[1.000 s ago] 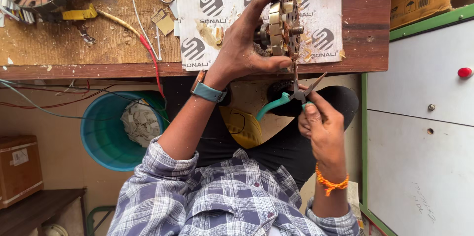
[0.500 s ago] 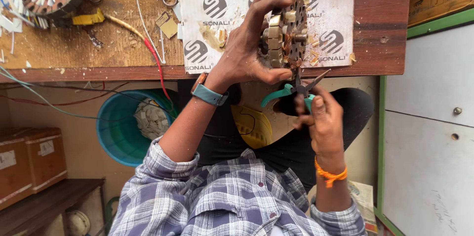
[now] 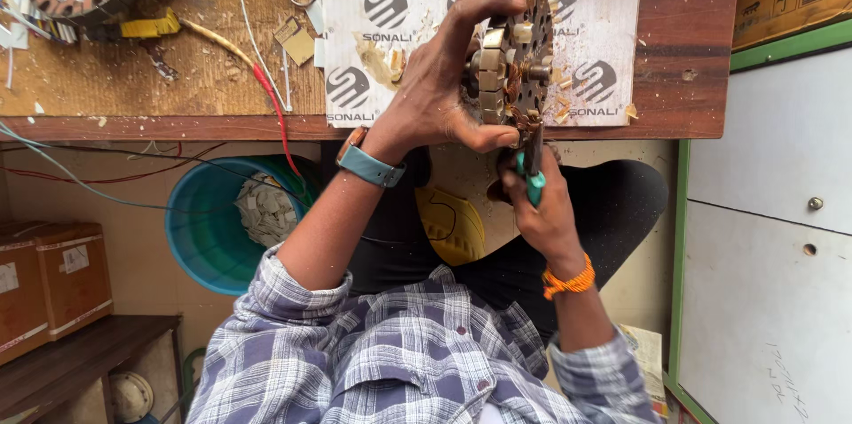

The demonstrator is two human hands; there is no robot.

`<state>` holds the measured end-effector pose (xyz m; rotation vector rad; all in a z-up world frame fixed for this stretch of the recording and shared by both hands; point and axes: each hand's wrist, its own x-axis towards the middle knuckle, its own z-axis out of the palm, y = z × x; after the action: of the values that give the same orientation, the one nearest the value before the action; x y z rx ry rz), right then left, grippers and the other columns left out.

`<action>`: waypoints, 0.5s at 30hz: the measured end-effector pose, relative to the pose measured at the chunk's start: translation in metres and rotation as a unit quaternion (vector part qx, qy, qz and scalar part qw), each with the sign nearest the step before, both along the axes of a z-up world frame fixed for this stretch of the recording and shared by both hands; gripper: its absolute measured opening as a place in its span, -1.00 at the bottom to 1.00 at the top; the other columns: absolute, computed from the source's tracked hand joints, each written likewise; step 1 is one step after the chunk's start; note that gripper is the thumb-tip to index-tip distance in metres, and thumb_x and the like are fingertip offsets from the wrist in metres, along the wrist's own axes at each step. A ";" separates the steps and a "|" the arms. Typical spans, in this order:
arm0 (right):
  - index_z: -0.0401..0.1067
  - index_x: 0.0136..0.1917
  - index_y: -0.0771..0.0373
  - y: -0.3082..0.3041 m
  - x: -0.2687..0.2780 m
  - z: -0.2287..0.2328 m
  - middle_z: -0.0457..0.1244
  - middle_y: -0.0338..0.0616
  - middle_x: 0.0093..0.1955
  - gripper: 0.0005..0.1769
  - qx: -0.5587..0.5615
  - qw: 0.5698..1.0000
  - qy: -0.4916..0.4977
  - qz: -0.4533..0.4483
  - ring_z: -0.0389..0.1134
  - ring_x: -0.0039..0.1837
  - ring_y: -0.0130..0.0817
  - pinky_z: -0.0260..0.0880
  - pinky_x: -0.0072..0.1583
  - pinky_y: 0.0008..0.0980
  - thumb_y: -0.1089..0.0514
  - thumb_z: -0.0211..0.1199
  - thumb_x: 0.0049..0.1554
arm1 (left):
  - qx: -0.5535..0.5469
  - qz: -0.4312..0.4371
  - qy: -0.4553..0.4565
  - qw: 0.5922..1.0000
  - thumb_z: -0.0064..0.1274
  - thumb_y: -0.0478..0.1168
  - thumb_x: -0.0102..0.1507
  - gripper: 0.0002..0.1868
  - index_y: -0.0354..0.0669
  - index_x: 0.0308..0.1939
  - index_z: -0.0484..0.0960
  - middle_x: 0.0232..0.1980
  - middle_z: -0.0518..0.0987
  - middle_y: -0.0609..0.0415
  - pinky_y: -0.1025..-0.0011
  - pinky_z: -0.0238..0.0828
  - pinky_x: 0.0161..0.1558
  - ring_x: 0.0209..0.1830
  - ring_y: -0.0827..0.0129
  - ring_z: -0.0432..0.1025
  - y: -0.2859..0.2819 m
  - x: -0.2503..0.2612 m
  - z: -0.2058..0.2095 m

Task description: The person removes copper windings from a motor stator using pliers and then uses a screwdriver to scrape or clean the slots. The removed copper wire is placed on the table.

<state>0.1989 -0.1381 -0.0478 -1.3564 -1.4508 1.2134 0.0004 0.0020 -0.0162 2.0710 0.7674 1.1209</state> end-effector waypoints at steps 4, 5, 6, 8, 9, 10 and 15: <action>0.23 0.27 0.34 0.007 -0.021 -0.009 0.29 -0.12 -0.02 -0.72 0.137 0.984 -0.079 -0.076 0.39 -0.03 -0.35 0.39 -0.04 -0.33 0.24 0.17 0.34 | -0.013 -0.003 0.001 1.000 0.43 0.40 0.03 0.12 0.27 0.47 0.10 0.47 0.31 0.15 0.22 0.47 0.44 0.47 0.17 0.41 0.000 -0.002 -0.001; 0.23 0.25 0.34 0.007 -0.025 -0.010 0.28 -0.14 -0.04 -0.71 0.098 0.989 -0.042 -0.102 0.37 -0.10 -0.37 0.38 -0.11 -0.35 0.22 0.17 0.32 | -0.009 0.001 0.000 1.000 0.43 0.40 0.02 0.13 0.27 0.47 0.10 0.47 0.31 0.14 0.21 0.45 0.44 0.46 0.16 0.40 0.000 -0.001 -0.001; 0.22 0.24 0.34 0.006 -0.032 -0.010 0.27 -0.17 -0.06 -0.70 0.060 0.990 -0.005 -0.128 0.36 -0.17 -0.39 0.37 -0.17 -0.38 0.21 0.16 0.30 | -0.005 0.005 0.000 1.000 0.43 0.41 0.00 0.14 0.26 0.47 0.09 0.47 0.31 0.13 0.20 0.44 0.45 0.46 0.15 0.39 -0.001 0.001 0.000; 0.19 0.26 0.34 0.005 -0.041 -0.014 0.24 -0.19 -0.07 -0.66 0.048 0.984 0.040 -0.169 0.32 -0.21 -0.42 0.35 -0.20 -0.41 0.19 0.16 0.29 | -0.030 0.003 -0.006 1.000 0.44 0.41 0.02 0.13 0.26 0.46 0.10 0.47 0.31 0.12 0.23 0.49 0.40 0.46 0.14 0.40 -0.003 0.003 0.002; 0.17 0.30 0.34 0.004 -0.047 -0.018 0.23 -0.18 -0.06 -0.62 0.073 0.979 0.047 -0.186 0.28 -0.17 -0.43 0.33 -0.16 -0.41 0.19 0.16 0.29 | -0.043 0.002 -0.009 0.999 0.44 0.41 0.02 0.12 0.25 0.46 0.10 0.47 0.31 0.11 0.24 0.52 0.37 0.46 0.14 0.40 -0.005 0.002 0.004; 0.14 0.34 0.34 0.003 -0.049 -0.023 0.21 -0.18 -0.05 -0.59 0.099 0.973 0.054 -0.203 0.25 -0.14 -0.44 0.31 -0.13 -0.42 0.19 0.15 0.30 | -0.042 0.009 -0.008 0.999 0.44 0.39 0.03 0.12 0.25 0.46 0.10 0.48 0.31 0.11 0.24 0.55 0.37 0.47 0.14 0.40 -0.006 0.002 0.006; 0.18 0.27 0.24 -0.005 -0.035 -0.029 0.21 -0.11 0.02 -0.73 0.222 0.933 0.160 -0.235 0.27 0.08 -0.42 0.36 0.14 -0.33 0.18 0.19 0.41 | -0.041 0.018 -0.011 0.999 0.45 0.35 0.07 0.09 0.25 0.47 0.10 0.49 0.32 0.15 0.26 0.58 0.41 0.45 0.20 0.41 -0.003 0.004 0.012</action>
<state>0.1636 -0.1435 -0.0764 -1.0479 -1.0076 0.6971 0.0041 -0.0014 -0.0042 1.9812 0.8288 1.1129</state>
